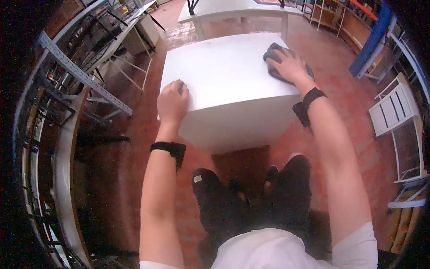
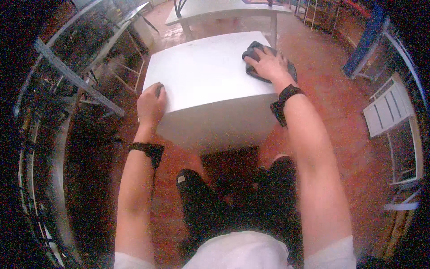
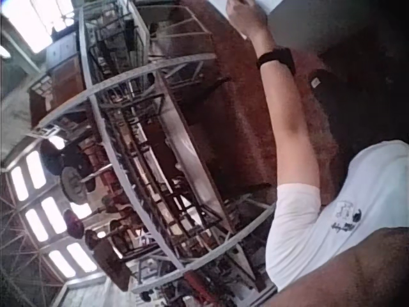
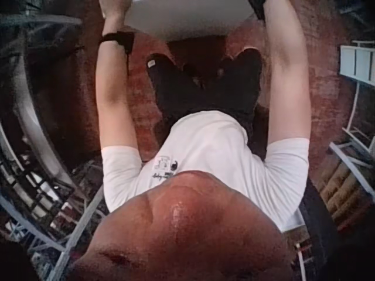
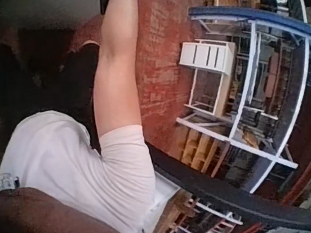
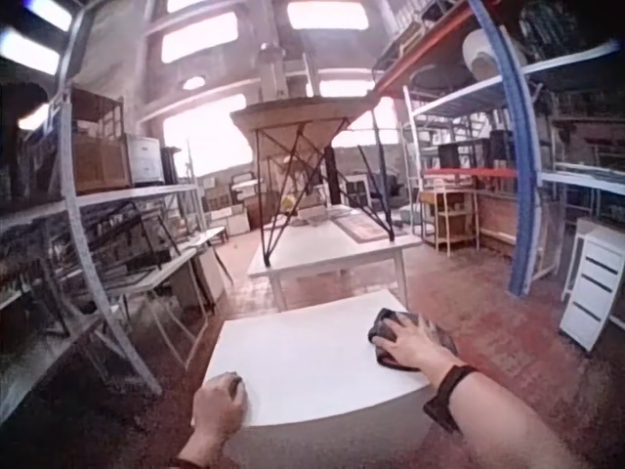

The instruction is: Clean the top surface of a white cabinet using a black cloth.

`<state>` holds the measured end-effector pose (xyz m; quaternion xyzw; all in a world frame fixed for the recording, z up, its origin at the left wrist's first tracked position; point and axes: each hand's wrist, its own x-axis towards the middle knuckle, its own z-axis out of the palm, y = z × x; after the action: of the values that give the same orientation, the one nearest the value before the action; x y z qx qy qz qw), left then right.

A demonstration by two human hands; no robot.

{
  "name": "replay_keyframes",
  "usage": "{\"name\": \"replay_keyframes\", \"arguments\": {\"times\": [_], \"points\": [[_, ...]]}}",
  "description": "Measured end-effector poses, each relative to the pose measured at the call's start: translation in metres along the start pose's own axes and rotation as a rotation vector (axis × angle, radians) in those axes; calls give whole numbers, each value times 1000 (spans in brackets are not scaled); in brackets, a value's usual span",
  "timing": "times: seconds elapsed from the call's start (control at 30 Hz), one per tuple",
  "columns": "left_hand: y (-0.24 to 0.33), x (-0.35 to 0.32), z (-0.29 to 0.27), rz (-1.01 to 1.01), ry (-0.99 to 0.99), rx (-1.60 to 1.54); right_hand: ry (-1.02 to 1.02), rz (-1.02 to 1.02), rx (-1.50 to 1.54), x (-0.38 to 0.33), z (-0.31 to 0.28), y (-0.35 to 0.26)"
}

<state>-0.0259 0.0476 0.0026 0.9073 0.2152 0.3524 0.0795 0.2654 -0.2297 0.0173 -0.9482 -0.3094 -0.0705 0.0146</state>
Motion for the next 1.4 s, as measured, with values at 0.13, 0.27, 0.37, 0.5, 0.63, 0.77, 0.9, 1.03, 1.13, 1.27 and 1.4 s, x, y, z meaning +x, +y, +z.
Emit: {"name": "replay_keyframes", "arguments": {"times": [0.13,0.27,0.37,0.5,0.63,0.77,0.9,1.03,1.13,1.27,1.4], "points": [[-12,4,-7,-68,-53,85,49,8,76,-8,5,-13],[-10,4,-2,-111,-9,80,238,-63,31,-30,14,-33],[-16,9,-6,-268,-61,-10,137,-378,-42,-48,10,-74],[-45,32,-15,-393,-108,-281,200,-469,105,-71,-20,-174],[-76,39,-10,-453,-58,-653,214,-682,198,-87,-31,-247],[-66,35,-10,-442,-63,-677,241,-786,215,-89,-25,-244],[-57,30,-10,-383,-91,-501,244,-791,259,-90,-24,-189],[-67,29,-16,-438,-92,-592,254,-747,273,-88,-25,-95],[-57,34,-27,-469,-203,-875,200,-703,280,-86,-33,-28],[-66,39,-49,-405,-319,-1170,198,-681,225,-85,-38,-26],[-77,46,-52,-406,-270,-1177,281,-679,161,-85,-29,-94]]}}
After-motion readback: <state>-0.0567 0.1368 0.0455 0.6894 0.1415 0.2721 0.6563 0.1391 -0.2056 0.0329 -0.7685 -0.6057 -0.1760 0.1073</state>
